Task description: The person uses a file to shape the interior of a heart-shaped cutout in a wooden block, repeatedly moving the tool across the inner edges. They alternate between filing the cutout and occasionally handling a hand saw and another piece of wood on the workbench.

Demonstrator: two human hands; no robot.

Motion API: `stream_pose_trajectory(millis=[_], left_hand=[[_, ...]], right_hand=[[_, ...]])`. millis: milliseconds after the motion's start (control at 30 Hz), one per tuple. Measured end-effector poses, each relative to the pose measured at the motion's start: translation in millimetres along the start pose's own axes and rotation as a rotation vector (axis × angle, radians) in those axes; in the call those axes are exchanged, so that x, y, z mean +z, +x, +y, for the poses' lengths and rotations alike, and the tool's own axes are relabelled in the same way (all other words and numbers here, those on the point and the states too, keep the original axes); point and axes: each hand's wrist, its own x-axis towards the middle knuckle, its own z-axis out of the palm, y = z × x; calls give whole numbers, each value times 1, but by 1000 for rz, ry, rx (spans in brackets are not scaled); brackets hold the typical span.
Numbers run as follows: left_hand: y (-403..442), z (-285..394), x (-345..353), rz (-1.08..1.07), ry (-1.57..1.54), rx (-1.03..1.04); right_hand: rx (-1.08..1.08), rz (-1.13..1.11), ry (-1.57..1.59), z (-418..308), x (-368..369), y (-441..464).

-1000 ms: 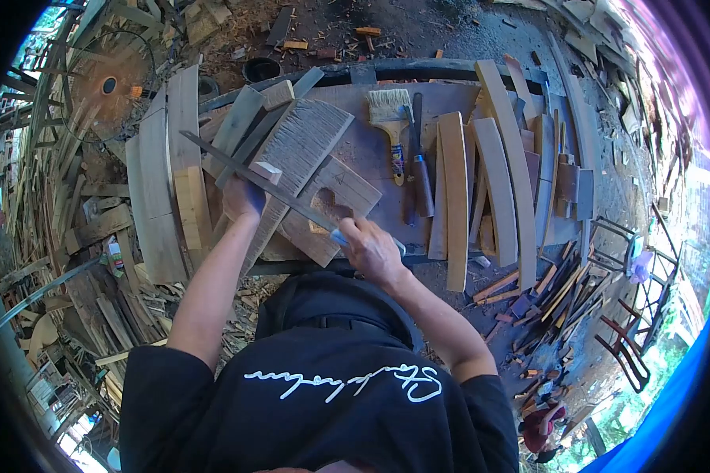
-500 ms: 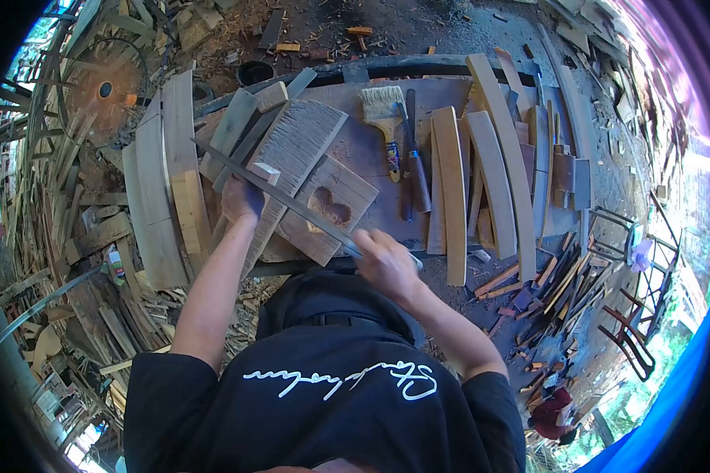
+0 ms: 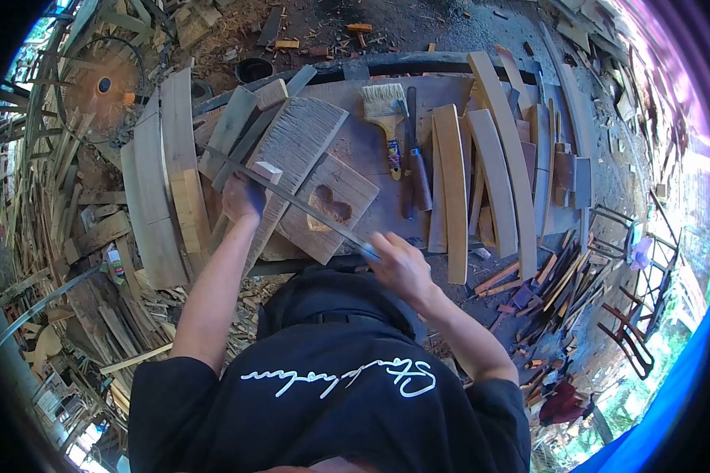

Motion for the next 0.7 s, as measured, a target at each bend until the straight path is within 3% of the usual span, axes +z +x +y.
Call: stream_pose_trajectory(millis=[100, 267, 500, 700], left_hand=[[-4, 0, 3, 53, -34, 14], [-9, 13, -14, -16, 6, -30], [-5, 6, -2, 58, -30, 7], [-7, 9, -6, 5, 19, -17]], right_hand=[[32, -13, -9, 7, 3, -8], [-85, 104, 52, -7, 58, 67], [45, -68, 5, 11, 0, -8], [-77, 105, 63, -1, 59, 57]])
